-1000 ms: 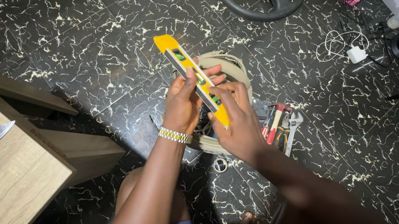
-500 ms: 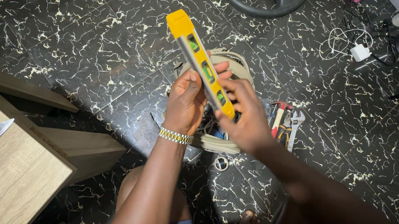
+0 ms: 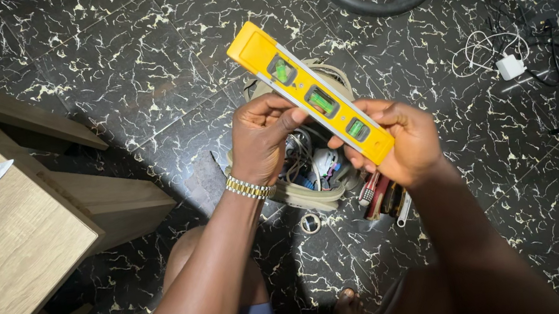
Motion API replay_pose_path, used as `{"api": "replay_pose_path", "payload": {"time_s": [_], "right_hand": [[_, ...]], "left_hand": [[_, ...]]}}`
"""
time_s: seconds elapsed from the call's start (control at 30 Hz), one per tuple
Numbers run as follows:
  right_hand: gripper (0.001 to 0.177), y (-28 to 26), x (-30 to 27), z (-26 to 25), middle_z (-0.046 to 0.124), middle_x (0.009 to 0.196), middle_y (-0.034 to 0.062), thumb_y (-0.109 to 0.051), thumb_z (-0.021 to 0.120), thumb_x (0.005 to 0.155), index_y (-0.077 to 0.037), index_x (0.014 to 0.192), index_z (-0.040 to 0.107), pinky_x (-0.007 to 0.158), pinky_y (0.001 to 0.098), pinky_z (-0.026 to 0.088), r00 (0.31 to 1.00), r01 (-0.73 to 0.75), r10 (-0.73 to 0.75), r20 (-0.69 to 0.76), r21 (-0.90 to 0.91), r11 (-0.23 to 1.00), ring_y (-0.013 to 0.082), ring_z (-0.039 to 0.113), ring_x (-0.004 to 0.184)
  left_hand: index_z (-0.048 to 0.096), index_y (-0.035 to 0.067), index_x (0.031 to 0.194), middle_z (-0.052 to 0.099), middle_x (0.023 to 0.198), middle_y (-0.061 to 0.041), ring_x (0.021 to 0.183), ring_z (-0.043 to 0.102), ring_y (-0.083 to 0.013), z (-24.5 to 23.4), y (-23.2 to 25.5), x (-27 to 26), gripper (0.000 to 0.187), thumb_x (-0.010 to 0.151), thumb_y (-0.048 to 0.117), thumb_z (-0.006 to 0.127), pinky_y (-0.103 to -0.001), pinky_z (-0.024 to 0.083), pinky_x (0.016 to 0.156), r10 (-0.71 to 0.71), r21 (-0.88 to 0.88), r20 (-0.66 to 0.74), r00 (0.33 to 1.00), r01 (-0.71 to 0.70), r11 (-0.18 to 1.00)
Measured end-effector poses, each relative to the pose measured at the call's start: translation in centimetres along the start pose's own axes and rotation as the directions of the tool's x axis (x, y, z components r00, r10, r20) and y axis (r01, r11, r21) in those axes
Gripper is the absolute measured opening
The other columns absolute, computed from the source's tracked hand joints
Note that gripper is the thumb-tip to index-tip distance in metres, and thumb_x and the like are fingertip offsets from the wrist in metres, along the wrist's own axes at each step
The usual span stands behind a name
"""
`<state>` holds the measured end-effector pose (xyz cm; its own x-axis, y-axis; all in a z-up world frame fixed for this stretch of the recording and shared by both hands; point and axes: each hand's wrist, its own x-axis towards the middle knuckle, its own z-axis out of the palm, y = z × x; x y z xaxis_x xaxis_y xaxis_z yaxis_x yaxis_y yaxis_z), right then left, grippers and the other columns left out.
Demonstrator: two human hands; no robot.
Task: The person unpacks a beige tool bag on a dark marble floor, removing a hammer, pliers, a cloth, a small plastic bag, a wrench, a roll of tape, a spirit level, and a screwdriver. Each item is placed on the floor beside the bag.
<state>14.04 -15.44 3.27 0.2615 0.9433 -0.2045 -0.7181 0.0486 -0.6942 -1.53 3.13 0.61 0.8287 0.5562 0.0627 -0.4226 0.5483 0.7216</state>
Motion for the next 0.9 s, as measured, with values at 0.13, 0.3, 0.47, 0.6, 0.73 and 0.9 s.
{"api": "replay_pose_path", "payload": {"time_s": [0.13, 0.3, 0.47, 0.6, 0.73, 0.9], "right_hand": [[0.057, -0.5, -0.4, -0.8, 0.067, 0.102, 0.0388, -0.021, 0.033, 0.097, 0.018, 0.133, 0.052, 0.05, 0.0341, 0.051, 1.0, -0.021, 0.021, -0.017, -0.036, 0.999, 0.0345, 0.064, 0.065], [0.057, -0.8, -0.5, -0.6, 0.067, 0.102, 0.0396, -0.02, 0.032, 0.097, 0.017, 0.135, 0.052, 0.05, 0.0339, 0.051, 1.0, -0.008, 0.008, -0.007, -0.031, 0.999, 0.034, 0.064, 0.063], [0.05, -1.4, -0.6, 0.7, 0.068, 0.104, 0.0354, -0.023, 0.039, 0.11, 0.019, 0.133, 0.054, 0.05, 0.0321, 0.048, 0.995, 0.062, -0.074, -0.066, -0.171, 0.983, 0.0283, 0.065, 0.066], [0.038, -2.1, -1.0, 2.2, 0.068, 0.103, 0.0204, -0.017, 0.053, 0.105, 0.006, 0.134, 0.06, 0.063, 0.0285, 0.052, 0.919, 0.154, -0.302, -0.252, -0.476, 0.866, 0.0199, 0.064, 0.075], [0.037, -3.6, -1.6, 3.9, 0.058, 0.113, 0.0127, -0.013, 0.067, 0.103, 0.003, 0.137, 0.065, 0.086, 0.0277, 0.051, 0.825, 0.219, -0.565, -0.006, -0.918, 0.33, 0.0167, 0.058, 0.097], [0.046, -4.3, -3.0, 5.7, 0.06, 0.118, 0.017, -0.012, 0.077, 0.088, 0.0, 0.131, 0.069, 0.091, 0.0409, 0.047, 0.792, 0.105, -0.518, 0.322, -0.909, -0.403, 0.0281, 0.057, 0.108]], "left_hand": [[0.072, -0.005, 0.103, 0.077, 0.104, -0.017, 0.095, 0.075, -0.019, 0.2, 0.3, -0.2, 0.013, 0.091, -0.005, 0.077, -0.032, 0.061, 0.089, -0.013, 0.012, 0.036, 0.999, 0.013, 1.0], [0.073, -0.005, 0.104, 0.077, 0.105, -0.017, 0.096, 0.075, -0.0186, 0.4, 0.3, -0.3, 0.011, 0.093, -0.002, 0.076, -0.031, 0.06, 0.09, -0.028, 0.035, 0.043, 0.999, 0.027, 0.999], [0.074, -0.001, 0.105, 0.078, 0.102, -0.014, 0.092, 0.075, -0.0204, 0.5, 0.4, 0.2, 0.015, 0.094, 0.01, 0.075, -0.034, 0.061, 0.086, -0.076, 0.293, -0.011, 0.997, 0.076, 0.953], [0.076, 0.002, 0.106, 0.075, 0.109, -0.019, 0.104, 0.068, -0.0337, 1.3, 0.6, -0.7, 0.034, 0.086, 0.029, 0.079, -0.045, 0.054, 0.09, 0.04, 0.951, 0.065, 0.997, -0.075, 0.301], [0.074, 0.009, 0.107, 0.07, 0.113, -0.022, 0.116, 0.062, -0.0369, 3.5, 0.3, -2.9, 0.049, 0.089, 0.055, 0.07, -0.055, 0.042, 0.105, -0.643, 0.957, -0.052, 0.764, -0.147, -0.252], [0.071, 0.009, 0.11, 0.073, 0.108, -0.019, 0.111, 0.065, -0.0361, 6.2, -1.1, -5.8, 0.053, 0.086, 0.056, 0.07, -0.057, 0.038, 0.105, -0.759, 0.915, -0.072, 0.647, -0.26, -0.308]]}}
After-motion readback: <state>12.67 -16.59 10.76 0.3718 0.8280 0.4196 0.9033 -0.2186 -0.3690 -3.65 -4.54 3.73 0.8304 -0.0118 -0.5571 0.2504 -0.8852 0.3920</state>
